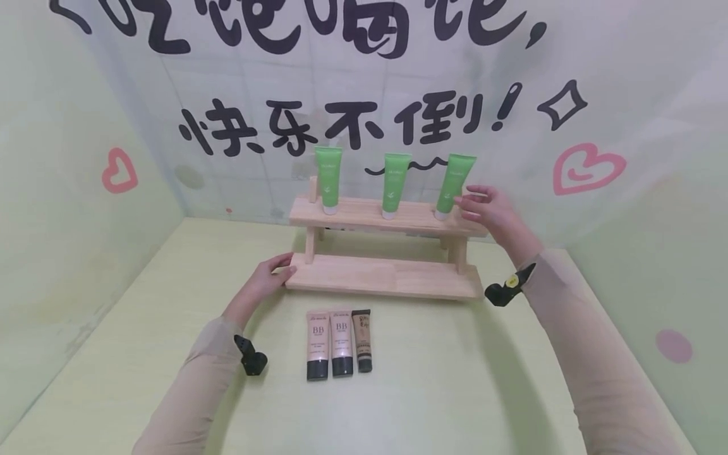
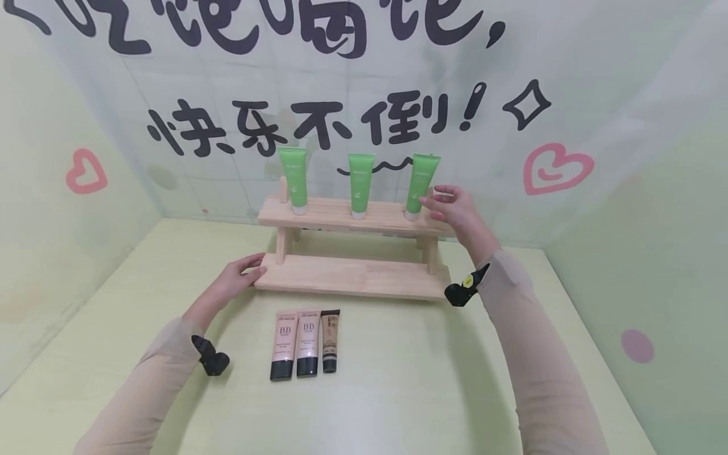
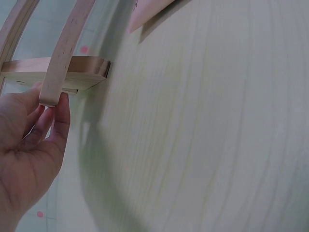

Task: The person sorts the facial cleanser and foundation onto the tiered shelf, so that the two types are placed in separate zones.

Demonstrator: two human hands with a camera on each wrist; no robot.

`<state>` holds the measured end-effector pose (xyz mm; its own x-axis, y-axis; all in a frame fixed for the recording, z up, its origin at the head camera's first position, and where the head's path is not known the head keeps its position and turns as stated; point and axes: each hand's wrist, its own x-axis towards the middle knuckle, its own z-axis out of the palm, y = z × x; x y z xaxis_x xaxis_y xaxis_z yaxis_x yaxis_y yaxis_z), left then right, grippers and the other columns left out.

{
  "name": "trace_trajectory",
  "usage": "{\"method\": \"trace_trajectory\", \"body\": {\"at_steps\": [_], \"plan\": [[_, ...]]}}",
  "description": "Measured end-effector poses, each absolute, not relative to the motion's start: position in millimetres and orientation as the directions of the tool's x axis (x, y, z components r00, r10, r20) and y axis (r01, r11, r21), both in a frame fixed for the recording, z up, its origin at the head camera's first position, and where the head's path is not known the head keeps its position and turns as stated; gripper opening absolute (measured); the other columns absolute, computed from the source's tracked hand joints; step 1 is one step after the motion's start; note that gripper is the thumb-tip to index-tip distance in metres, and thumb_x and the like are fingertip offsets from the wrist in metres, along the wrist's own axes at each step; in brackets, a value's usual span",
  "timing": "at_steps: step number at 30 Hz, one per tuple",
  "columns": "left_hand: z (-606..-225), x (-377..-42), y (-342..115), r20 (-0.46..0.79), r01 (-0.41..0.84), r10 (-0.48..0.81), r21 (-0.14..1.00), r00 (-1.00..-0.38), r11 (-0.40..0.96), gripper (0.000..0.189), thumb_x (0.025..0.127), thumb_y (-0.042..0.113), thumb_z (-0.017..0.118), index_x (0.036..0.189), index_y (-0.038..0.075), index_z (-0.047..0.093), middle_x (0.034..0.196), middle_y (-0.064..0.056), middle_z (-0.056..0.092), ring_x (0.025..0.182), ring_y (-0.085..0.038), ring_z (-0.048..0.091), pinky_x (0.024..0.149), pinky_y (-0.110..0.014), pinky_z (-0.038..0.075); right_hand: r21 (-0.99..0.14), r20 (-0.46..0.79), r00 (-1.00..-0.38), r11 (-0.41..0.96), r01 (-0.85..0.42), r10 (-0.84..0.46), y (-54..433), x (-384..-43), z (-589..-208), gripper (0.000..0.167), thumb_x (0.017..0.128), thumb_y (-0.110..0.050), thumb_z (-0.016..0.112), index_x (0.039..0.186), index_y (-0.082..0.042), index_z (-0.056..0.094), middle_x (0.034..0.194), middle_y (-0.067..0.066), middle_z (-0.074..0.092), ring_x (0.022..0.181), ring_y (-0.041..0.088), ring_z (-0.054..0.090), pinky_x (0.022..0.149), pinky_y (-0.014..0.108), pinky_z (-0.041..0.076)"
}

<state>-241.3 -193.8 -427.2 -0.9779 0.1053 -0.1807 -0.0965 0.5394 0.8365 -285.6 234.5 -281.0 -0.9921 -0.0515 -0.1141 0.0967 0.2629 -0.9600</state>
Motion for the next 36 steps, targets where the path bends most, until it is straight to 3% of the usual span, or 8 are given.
{"method": "trace_trajectory", "body": {"at_steps": [6, 17, 21, 25, 31, 36], "plan": [[-429.3, -238.1, -194.7, -0.191, -0.110, 0.094, 0.831, -0.977, 0.545, 0.055, 0.095, 0.027, 0.048, 0.144, 0.010, 0.028, 0.142, -0.018, 0.039, 0.129, -0.035, 0.040, 0.102, -0.045, 0.040, -0.948, -0.139, -0.989, 0.295, 0.118, -0.053, 234.6, -281.7, -289.0, 0.072, 0.089, -0.026, 0.059, 0.143, 0.001, 0.020, 0.138, 0.020, 0.034, 0.124, 0.032, 0.042, 0.104, 0.037, 0.041], [-429.9, -237.3, -194.9, -0.199, -0.117, 0.094, 0.833, -0.975, 0.541, 0.056, 0.095, 0.029, 0.047, 0.144, 0.010, 0.028, 0.143, -0.018, 0.038, 0.130, -0.036, 0.038, 0.104, -0.046, 0.039, -0.910, -0.190, -0.974, 0.394, 0.129, -0.121, 237.4, -272.2, -294.3, 0.072, 0.089, -0.035, 0.057, 0.142, 0.001, 0.024, 0.143, 0.022, 0.033, 0.125, 0.035, 0.043, 0.108, 0.042, 0.034], [-429.0, -237.3, -194.8, -0.195, -0.110, 0.103, 0.835, -0.975, 0.539, 0.056, 0.096, 0.030, 0.046, 0.144, 0.010, 0.026, 0.143, -0.019, 0.036, 0.128, -0.038, 0.039, 0.103, -0.045, 0.039, -0.899, -0.206, -0.967, 0.420, 0.127, -0.149, 239.2, -269.4, -297.3, 0.068, 0.090, -0.038, 0.055, 0.140, 0.001, 0.031, 0.141, 0.021, 0.037, 0.110, 0.019, 0.056, 0.107, 0.041, 0.037], [-428.1, -237.5, -193.9, -0.198, -0.112, 0.104, 0.837, -0.975, 0.536, 0.056, 0.096, 0.029, 0.046, 0.144, 0.010, 0.026, 0.143, -0.019, 0.036, 0.127, -0.038, 0.040, 0.103, -0.045, 0.040, -0.901, -0.213, -0.959, 0.418, 0.117, -0.189, 239.3, -266.8, -299.6, 0.064, 0.091, -0.034, 0.054, 0.139, 0.002, 0.032, 0.140, 0.021, 0.038, 0.097, 0.004, 0.059, 0.102, 0.034, 0.042], [-427.0, -238.4, -193.7, -0.190, -0.105, 0.107, 0.841, -0.976, 0.531, 0.056, 0.096, 0.029, 0.047, 0.144, 0.010, 0.027, 0.143, -0.019, 0.037, 0.128, -0.038, 0.040, 0.102, -0.045, 0.041, -0.911, -0.203, -0.951, 0.401, 0.097, -0.232, 238.4, -265.4, -302.4, 0.058, 0.091, -0.029, 0.055, 0.134, 0.005, 0.037, 0.115, 0.007, 0.058, 0.091, 0.004, 0.062, 0.098, 0.037, 0.046], [-428.2, -239.9, -195.2, -0.188, -0.098, 0.117, 0.842, -0.975, 0.531, 0.057, 0.095, 0.032, 0.046, 0.145, 0.012, 0.025, 0.144, -0.018, 0.035, 0.130, -0.037, 0.037, 0.103, -0.045, 0.039, -0.926, -0.201, -0.945, 0.364, 0.098, -0.258, 234.5, -263.5, -304.8, 0.055, 0.090, -0.026, 0.057, 0.131, 0.007, 0.039, 0.101, -0.005, 0.061, 0.085, 0.000, 0.062, 0.099, 0.042, 0.044]]}}
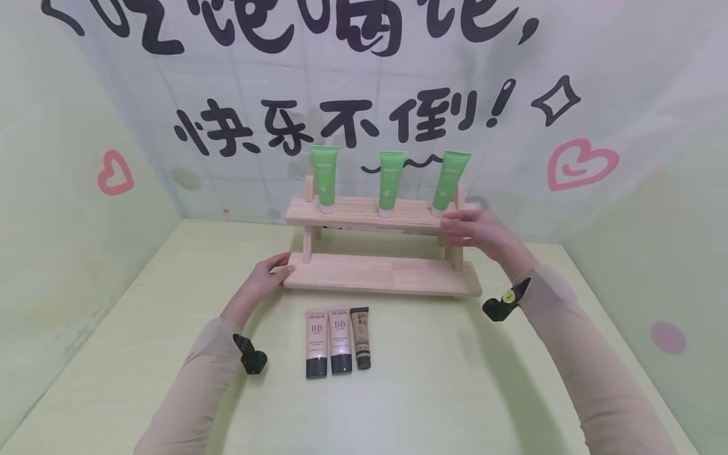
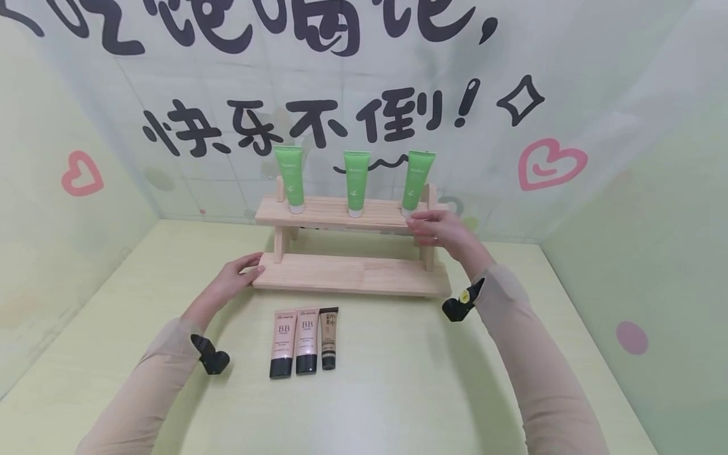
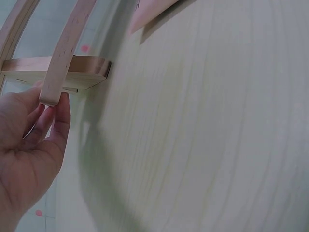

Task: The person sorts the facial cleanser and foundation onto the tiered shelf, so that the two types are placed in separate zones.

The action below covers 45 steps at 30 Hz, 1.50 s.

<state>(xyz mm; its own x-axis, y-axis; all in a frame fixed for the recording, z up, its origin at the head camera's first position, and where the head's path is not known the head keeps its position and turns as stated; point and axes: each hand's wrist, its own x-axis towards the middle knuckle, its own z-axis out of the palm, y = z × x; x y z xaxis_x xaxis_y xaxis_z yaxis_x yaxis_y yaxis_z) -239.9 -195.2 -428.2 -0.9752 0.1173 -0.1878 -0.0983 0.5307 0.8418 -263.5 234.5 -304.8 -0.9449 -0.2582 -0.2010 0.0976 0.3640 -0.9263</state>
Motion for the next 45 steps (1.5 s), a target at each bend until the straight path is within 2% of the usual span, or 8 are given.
{"method": "trace_trajectory", "body": {"at_steps": [9, 12, 19, 26, 28, 30, 34, 45], "plan": [[-429.5, -239.5, -194.8, -0.191, -0.100, 0.119, 0.842, -0.974, 0.530, 0.057, 0.095, 0.030, 0.047, 0.145, 0.011, 0.026, 0.144, -0.018, 0.036, 0.130, -0.036, 0.038, 0.103, -0.045, 0.040, -0.942, -0.177, -0.945, 0.327, 0.081, -0.275, 221.7, -258.8, -309.3, 0.050, 0.091, -0.019, 0.056, 0.128, 0.011, 0.041, 0.094, -0.006, 0.062, 0.080, 0.002, 0.063, 0.083, 0.029, 0.054], [-429.7, -240.4, -194.4, -0.194, -0.106, 0.114, 0.840, -0.974, 0.532, 0.058, 0.095, 0.032, 0.047, 0.145, 0.011, 0.026, 0.144, -0.018, 0.035, 0.130, -0.037, 0.038, 0.103, -0.045, 0.039, -0.935, -0.185, -0.944, 0.345, 0.083, -0.274, 217.7, -257.5, -311.8, 0.051, 0.090, -0.021, 0.057, 0.128, 0.009, 0.043, 0.093, -0.006, 0.062, 0.083, 0.004, 0.063, 0.085, 0.032, 0.054], [-430.4, -241.6, -193.4, -0.195, -0.108, 0.113, 0.842, -0.974, 0.528, 0.058, 0.095, 0.034, 0.047, 0.145, 0.012, 0.026, 0.143, -0.018, 0.036, 0.129, -0.036, 0.039, 0.102, -0.044, 0.041, -0.926, -0.214, -0.935, 0.363, 0.102, -0.283, 212.4, -253.8, -322.7, 0.050, 0.090, -0.023, 0.058, 0.127, 0.008, 0.045, 0.104, 0.004, 0.062, 0.097, 0.018, 0.063, 0.087, 0.035, 0.053], [-429.7, -240.1, -193.6, -0.194, -0.107, 0.113, 0.842, -0.974, 0.528, 0.056, 0.095, 0.031, 0.047, 0.144, 0.012, 0.027, 0.143, -0.018, 0.036, 0.129, -0.037, 0.039, 0.102, -0.044, 0.041, -0.932, -0.223, -0.921, 0.346, 0.106, -0.320, 206.2, -249.5, -333.6, 0.047, 0.090, -0.020, 0.057, 0.126, 0.009, 0.045, 0.091, -0.008, 0.064, 0.093, 0.018, 0.065, 0.084, 0.037, 0.054], [-429.1, -239.7, -193.7, -0.198, -0.108, 0.113, 0.836, -0.974, 0.538, 0.057, 0.096, 0.032, 0.046, 0.145, 0.012, 0.026, 0.144, -0.018, 0.036, 0.130, -0.037, 0.037, 0.104, -0.045, 0.039, -0.928, -0.237, -0.916, 0.353, 0.115, -0.324, 203.9, -247.7, -336.7, 0.046, 0.090, -0.020, 0.057, 0.125, 0.009, 0.047, 0.095, -0.003, 0.066, 0.095, 0.022, 0.065, 0.085, 0.038, 0.054], [-428.4, -239.6, -193.8, -0.200, -0.108, 0.113, 0.831, -0.973, 0.545, 0.057, 0.095, 0.032, 0.046, 0.145, 0.013, 0.026, 0.144, -0.018, 0.035, 0.131, -0.037, 0.035, 0.105, -0.046, 0.037, -0.926, -0.250, -0.908, 0.357, 0.123, -0.336, 201.1, -245.6, -339.9, 0.047, 0.090, -0.020, 0.057, 0.125, 0.010, 0.047, 0.103, 0.008, 0.066, 0.101, 0.029, 0.063, 0.086, 0.040, 0.053], [-427.3, -239.9, -194.2, -0.200, -0.104, 0.120, 0.831, -0.973, 0.546, 0.056, 0.096, 0.031, 0.046, 0.145, 0.012, 0.026, 0.144, -0.018, 0.035, 0.133, -0.037, 0.033, 0.106, -0.047, 0.036, -0.918, -0.286, -0.885, 0.369, 0.143, -0.367, 195.9, -242.8, -346.0, 0.050, 0.091, -0.022, 0.056, 0.127, 0.010, 0.044, 0.123, 0.027, 0.055, 0.112, 0.038, 0.055, 0.090, 0.043, 0.051], [-424.7, -238.6, -194.0, -0.198, -0.104, 0.118, 0.834, -0.973, 0.542, 0.056, 0.096, 0.031, 0.046, 0.145, 0.012, 0.025, 0.144, -0.018, 0.034, 0.133, -0.037, 0.032, 0.106, -0.047, 0.036, -0.903, -0.323, -0.857, 0.403, 0.151, -0.402, 183.5, -240.2, -355.9, 0.048, 0.089, -0.026, 0.058, 0.126, 0.005, 0.049, 0.118, 0.022, 0.060, 0.102, 0.029, 0.063, 0.085, 0.038, 0.054]]}}
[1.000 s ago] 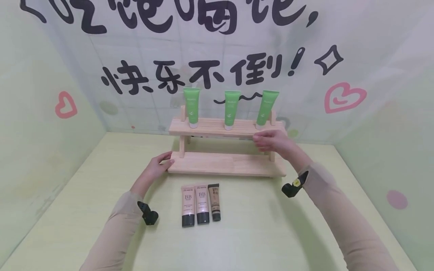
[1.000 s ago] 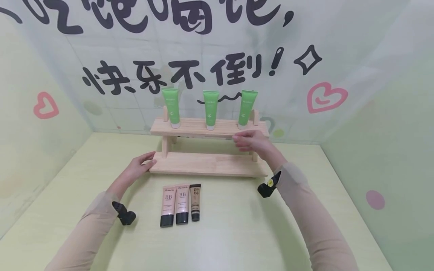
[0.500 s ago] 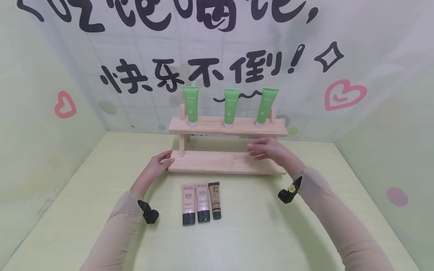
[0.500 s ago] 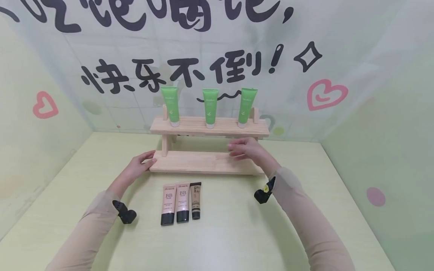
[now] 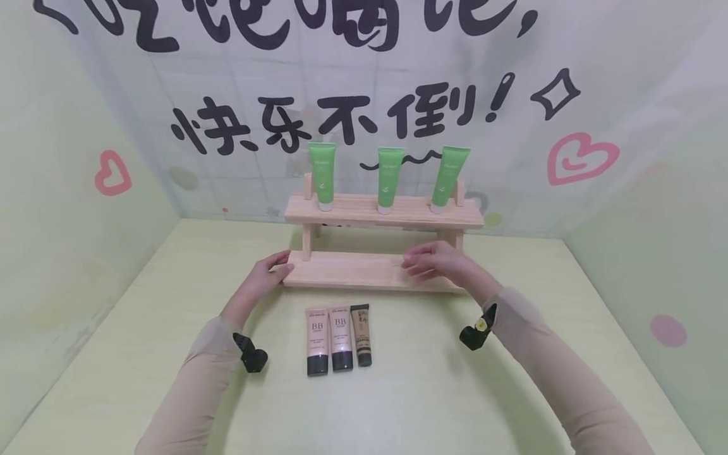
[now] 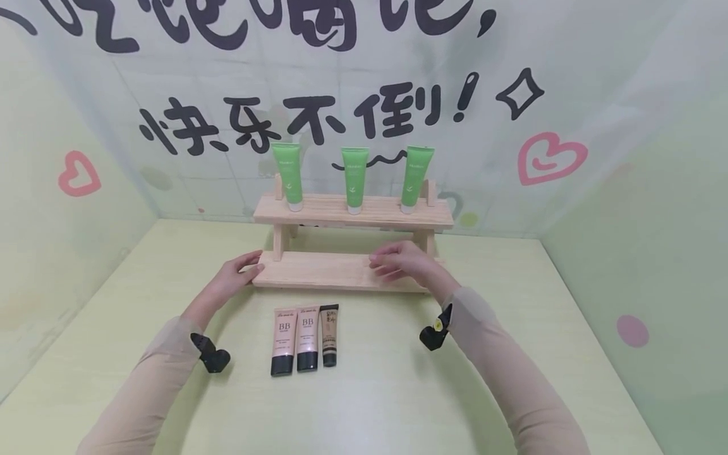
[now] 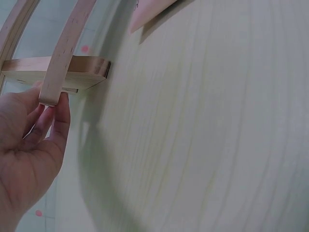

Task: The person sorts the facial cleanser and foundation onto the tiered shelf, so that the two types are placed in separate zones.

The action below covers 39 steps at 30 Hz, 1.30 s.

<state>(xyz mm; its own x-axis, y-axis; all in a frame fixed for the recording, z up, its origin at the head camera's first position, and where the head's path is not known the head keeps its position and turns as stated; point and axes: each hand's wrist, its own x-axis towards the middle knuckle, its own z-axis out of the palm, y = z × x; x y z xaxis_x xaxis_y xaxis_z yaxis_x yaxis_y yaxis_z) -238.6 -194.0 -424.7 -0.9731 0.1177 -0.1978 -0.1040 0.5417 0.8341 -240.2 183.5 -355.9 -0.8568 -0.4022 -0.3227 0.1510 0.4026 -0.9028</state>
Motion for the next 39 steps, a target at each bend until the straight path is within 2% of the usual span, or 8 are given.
{"method": "trace_trajectory", "body": {"at_steps": [11, 15, 20, 26, 32, 39], "plan": [[-424.8, -241.5, -194.8, -0.192, -0.097, 0.129, 0.846, -0.973, 0.525, 0.057, 0.096, 0.031, 0.046, 0.145, 0.013, 0.025, 0.145, -0.017, 0.033, 0.131, -0.037, 0.035, 0.105, -0.045, 0.037, -0.885, -0.353, -0.815, 0.446, 0.132, -0.459, 169.5, -233.5, -362.5, 0.044, 0.088, -0.020, 0.060, 0.124, 0.003, 0.052, 0.113, 0.017, 0.064, 0.091, 0.018, 0.067, 0.082, 0.035, 0.055], [-425.5, -240.8, -195.7, -0.195, -0.099, 0.128, 0.844, -0.972, 0.527, 0.056, 0.096, 0.030, 0.046, 0.145, 0.012, 0.025, 0.146, -0.018, 0.033, 0.131, -0.038, 0.034, 0.105, -0.045, 0.036, -0.875, -0.372, -0.792, 0.468, 0.124, -0.485, 161.4, -229.8, -367.9, 0.043, 0.086, -0.022, 0.063, 0.122, 0.000, 0.055, 0.112, 0.016, 0.065, 0.098, 0.025, 0.065, 0.084, 0.038, 0.054], [-426.0, -241.2, -195.6, -0.190, -0.094, 0.131, 0.844, -0.973, 0.528, 0.056, 0.096, 0.031, 0.046, 0.145, 0.012, 0.025, 0.145, -0.018, 0.033, 0.131, -0.038, 0.034, 0.105, -0.046, 0.036, -0.874, -0.375, -0.761, 0.475, 0.100, -0.529, 153.3, -226.0, -376.4, 0.041, 0.087, -0.027, 0.062, 0.118, -0.001, 0.058, 0.111, 0.021, 0.064, 0.101, 0.033, 0.063, 0.081, 0.040, 0.055], [-426.9, -244.0, -196.3, -0.190, -0.095, 0.127, 0.841, -0.973, 0.532, 0.057, 0.095, 0.033, 0.046, 0.145, 0.013, 0.025, 0.145, -0.017, 0.034, 0.132, -0.037, 0.034, 0.106, -0.045, 0.036, -0.875, -0.392, -0.714, 0.475, 0.094, -0.580, 144.6, -220.6, -384.4, 0.045, 0.086, -0.030, 0.063, 0.118, 0.001, 0.058, 0.111, 0.019, 0.065, 0.095, 0.029, 0.065, 0.078, 0.039, 0.056], [-427.1, -243.6, -195.8, -0.190, -0.097, 0.129, 0.849, -0.973, 0.520, 0.056, 0.096, 0.030, 0.046, 0.145, 0.012, 0.025, 0.145, -0.018, 0.034, 0.130, -0.037, 0.037, 0.103, -0.044, 0.040, -0.867, -0.407, -0.703, 0.490, 0.095, -0.583, 135.9, -215.1, -394.2, 0.044, 0.086, -0.026, 0.063, 0.119, 0.002, 0.056, 0.110, 0.018, 0.065, 0.092, 0.026, 0.066, 0.075, 0.037, 0.057], [-427.6, -241.9, -194.2, -0.190, -0.103, 0.123, 0.856, -0.974, 0.507, 0.055, 0.096, 0.027, 0.046, 0.144, 0.011, 0.026, 0.143, -0.019, 0.036, 0.128, -0.036, 0.040, 0.100, -0.042, 0.044, -0.846, -0.425, -0.713, 0.525, 0.093, -0.558, 124.1, -203.6, -401.0, 0.053, 0.084, -0.025, 0.065, 0.124, 0.007, 0.050, 0.105, 0.019, 0.066, 0.085, 0.024, 0.067, 0.071, 0.036, 0.057]]}}
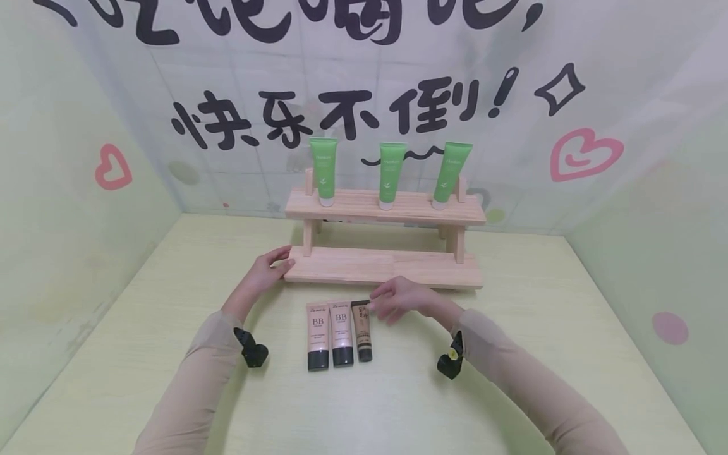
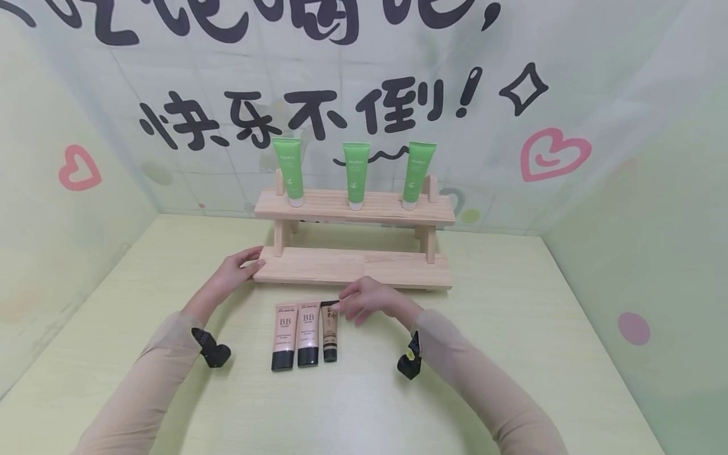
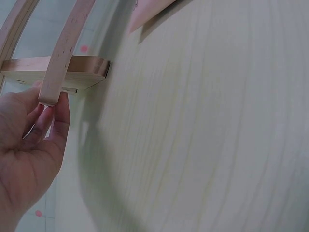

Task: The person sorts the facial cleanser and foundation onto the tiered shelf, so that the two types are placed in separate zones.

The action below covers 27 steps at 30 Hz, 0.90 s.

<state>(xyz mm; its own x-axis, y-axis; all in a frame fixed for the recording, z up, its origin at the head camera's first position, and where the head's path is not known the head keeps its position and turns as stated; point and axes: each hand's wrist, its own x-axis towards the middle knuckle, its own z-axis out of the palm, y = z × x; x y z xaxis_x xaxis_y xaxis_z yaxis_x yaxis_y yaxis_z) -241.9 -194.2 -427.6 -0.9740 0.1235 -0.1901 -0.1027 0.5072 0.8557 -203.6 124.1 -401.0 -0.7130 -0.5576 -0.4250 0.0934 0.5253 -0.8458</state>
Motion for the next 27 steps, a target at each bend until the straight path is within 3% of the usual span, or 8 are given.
{"method": "trace_trajectory", "body": {"at_steps": [15, 22, 27], "plan": [[-428.2, -242.8, -193.0, -0.198, -0.121, 0.107, 0.860, -0.974, 0.496, 0.055, 0.096, 0.027, 0.046, 0.144, 0.011, 0.027, 0.143, -0.018, 0.036, 0.127, -0.035, 0.042, 0.099, -0.041, 0.044, -0.804, -0.453, -0.818, 0.559, 0.203, -0.353, 96.1, -192.1, -417.1, 0.067, 0.075, -0.017, 0.074, 0.128, 0.008, 0.043, 0.098, 0.017, 0.067, 0.073, 0.019, 0.067, 0.063, 0.031, 0.058], [-428.8, -243.5, -193.4, -0.197, -0.119, 0.110, 0.865, -0.974, 0.488, 0.055, 0.095, 0.027, 0.047, 0.144, 0.011, 0.027, 0.143, -0.019, 0.036, 0.128, -0.035, 0.041, 0.100, -0.041, 0.044, -0.779, -0.444, -0.839, 0.599, 0.188, -0.314, 89.1, -190.2, -417.8, 0.056, 0.072, -0.014, 0.076, 0.119, 0.005, 0.051, 0.088, 0.012, 0.067, 0.063, 0.015, 0.063, 0.058, 0.027, 0.057], [-429.0, -243.4, -193.7, -0.199, -0.118, 0.113, 0.859, -0.973, 0.498, 0.056, 0.095, 0.029, 0.047, 0.144, 0.011, 0.027, 0.143, -0.019, 0.036, 0.128, -0.036, 0.041, 0.101, -0.041, 0.043, -0.778, -0.447, -0.840, 0.597, 0.195, -0.308, 86.1, -189.8, -417.5, 0.054, 0.072, -0.012, 0.076, 0.116, 0.005, 0.051, 0.090, 0.013, 0.065, 0.065, 0.016, 0.063, 0.059, 0.027, 0.057]]}}
